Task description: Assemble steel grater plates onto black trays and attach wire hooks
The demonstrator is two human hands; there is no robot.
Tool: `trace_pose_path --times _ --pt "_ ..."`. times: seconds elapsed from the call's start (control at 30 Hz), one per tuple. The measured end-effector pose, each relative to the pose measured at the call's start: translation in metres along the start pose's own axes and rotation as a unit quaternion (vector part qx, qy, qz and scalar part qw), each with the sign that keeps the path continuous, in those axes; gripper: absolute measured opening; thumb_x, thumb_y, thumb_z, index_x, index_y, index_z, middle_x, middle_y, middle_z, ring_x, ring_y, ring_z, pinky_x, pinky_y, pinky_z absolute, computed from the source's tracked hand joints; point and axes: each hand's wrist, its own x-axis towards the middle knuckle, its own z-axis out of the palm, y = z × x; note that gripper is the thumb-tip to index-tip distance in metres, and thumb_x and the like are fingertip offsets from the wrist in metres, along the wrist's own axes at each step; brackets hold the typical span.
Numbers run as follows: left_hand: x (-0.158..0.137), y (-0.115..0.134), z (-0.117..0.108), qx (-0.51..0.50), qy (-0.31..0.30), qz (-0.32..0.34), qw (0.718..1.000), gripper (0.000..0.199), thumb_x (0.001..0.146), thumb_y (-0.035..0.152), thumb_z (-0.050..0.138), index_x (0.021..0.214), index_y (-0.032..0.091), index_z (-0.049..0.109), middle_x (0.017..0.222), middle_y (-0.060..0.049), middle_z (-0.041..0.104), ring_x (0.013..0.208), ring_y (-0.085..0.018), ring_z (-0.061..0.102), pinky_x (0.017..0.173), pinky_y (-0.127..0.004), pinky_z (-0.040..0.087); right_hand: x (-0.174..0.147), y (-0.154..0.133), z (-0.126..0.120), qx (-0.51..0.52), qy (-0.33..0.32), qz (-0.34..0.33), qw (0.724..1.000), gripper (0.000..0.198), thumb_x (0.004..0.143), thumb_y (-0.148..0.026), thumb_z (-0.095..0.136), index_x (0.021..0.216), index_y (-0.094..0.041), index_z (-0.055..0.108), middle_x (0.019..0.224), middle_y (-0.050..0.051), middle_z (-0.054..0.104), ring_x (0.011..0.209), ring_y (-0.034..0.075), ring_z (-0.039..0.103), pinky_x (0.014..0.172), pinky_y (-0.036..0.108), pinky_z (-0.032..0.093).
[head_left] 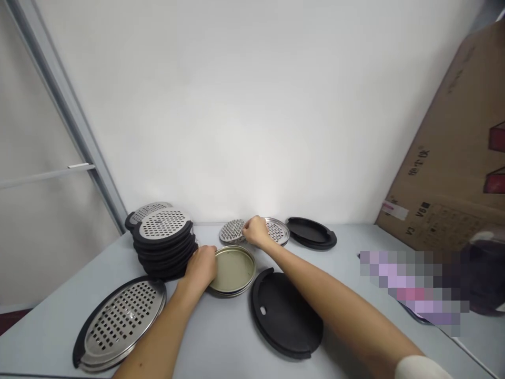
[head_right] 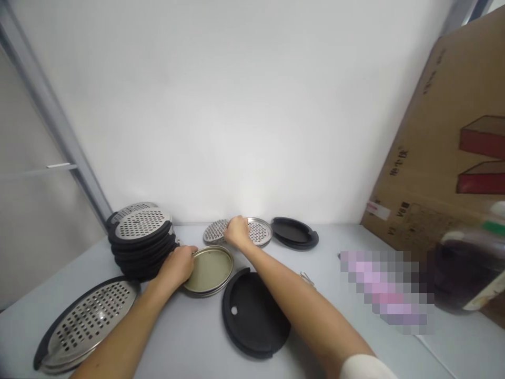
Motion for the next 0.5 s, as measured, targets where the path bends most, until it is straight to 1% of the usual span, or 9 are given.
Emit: trace_pose_path --times 0.1,0.2,0.27,0.33,0.37,0.4,0.43,0.47,0.5 --pt "-0.001 0.000 -0.001 0.025 -0.001 -0.010 1.000 0.035 0.079 0.003 0.041 0.096 0.018 0.068 0.096 -0.016 0.071 0.091 -0.029 0.068 0.074 -0.036 0.050 0.004 -0.002 0.006 -0.019 0.006 0.005 1.000 0.018 0.080 -0.018 0.060 0.087 -0.015 0.076 0.101 0.016 0.070 0.106 0.030 0.058 0.084 0.035 0.046" --pt "-0.002 -0.002 -0.001 0.045 0.004 -0.016 0.999 0.035 0.080 0.003 0.039 0.097 0.017 0.066 0.096 -0.017 0.070 0.091 -0.029 0.068 0.074 -0.037 0.051 -0.002 -0.001 -0.001 -0.029 0.002 -0.030 0.999 0.023 0.081 -0.020 0.061 0.099 -0.014 0.073 0.112 0.018 0.066 0.104 0.027 0.059 0.086 0.033 0.044" --pt "-0.002 -0.003 0.000 0.055 0.009 -0.020 0.998 0.035 0.080 0.002 0.038 0.098 0.016 0.065 0.095 -0.017 0.069 0.091 -0.030 0.067 0.073 -0.038 0.051 -0.017 0.002 -0.010 -0.028 -0.017 -0.077 0.996 0.026 0.083 -0.024 0.060 0.104 -0.014 0.072 0.111 0.017 0.065 0.099 0.024 0.061 0.085 0.030 0.044" --pt "-0.002 -0.001 0.003 0.061 0.015 -0.017 0.998 0.035 0.082 0.002 0.037 0.100 0.015 0.064 0.096 -0.016 0.068 0.091 -0.029 0.067 0.074 -0.038 0.051 -0.040 0.007 -0.020 -0.020 -0.058 -0.133 0.989 0.022 0.081 -0.029 0.063 0.095 -0.016 0.074 0.096 0.012 0.069 0.088 0.021 0.063 0.080 0.028 0.045" --pt "-0.002 0.000 0.005 0.063 0.019 -0.015 0.998 0.034 0.083 0.003 0.037 0.101 0.015 0.063 0.097 -0.016 0.067 0.092 -0.029 0.066 0.074 -0.037 0.051 -0.054 0.010 -0.025 -0.014 -0.079 -0.163 0.983 0.023 0.078 -0.034 0.068 0.093 -0.018 0.075 0.092 0.009 0.069 0.085 0.020 0.063 0.078 0.026 0.045" --pt "-0.002 0.002 0.007 0.065 0.024 -0.012 0.998 0.034 0.084 0.003 0.037 0.102 0.014 0.063 0.098 -0.015 0.066 0.094 -0.028 0.065 0.076 -0.036 0.050 -0.066 0.013 -0.029 -0.008 -0.095 -0.187 0.978 0.027 0.072 -0.038 0.073 0.093 -0.020 0.075 0.093 0.007 0.068 0.083 0.019 0.062 0.076 0.025 0.045" --pt "-0.002 0.005 0.009 0.067 0.030 -0.010 0.997 0.034 0.084 0.003 0.036 0.103 0.014 0.062 0.100 -0.015 0.065 0.098 -0.028 0.063 0.077 -0.035 0.050 -0.078 0.016 -0.032 0.000 -0.109 -0.212 0.971 0.037 0.067 -0.041 0.077 0.098 -0.022 0.074 0.096 0.007 0.067 0.082 0.019 0.062 0.074 0.025 0.045" --pt "-0.002 0.007 0.012 0.070 0.036 -0.008 0.997 0.034 0.085 0.003 0.035 0.105 0.014 0.061 0.102 -0.015 0.064 0.101 -0.027 0.062 0.079 -0.034 0.049 -0.087 0.020 -0.034 0.017 -0.119 -0.234 0.965 0.044 0.064 -0.046 0.079 0.099 -0.021 0.073 0.097 0.007 0.065 0.081 0.020 0.061 0.072 0.025 0.046" --pt "-0.002 0.010 0.014 0.073 0.041 -0.008 0.996 0.034 0.086 0.003 0.034 0.106 0.013 0.060 0.104 -0.015 0.062 0.103 -0.027 0.060 0.080 -0.034 0.049 -0.094 0.023 -0.034 0.035 -0.122 -0.239 0.963 0.044 0.064 -0.048 0.078 0.099 -0.021 0.073 0.096 0.007 0.063 0.081 0.019 0.060 0.071 0.026 0.046"
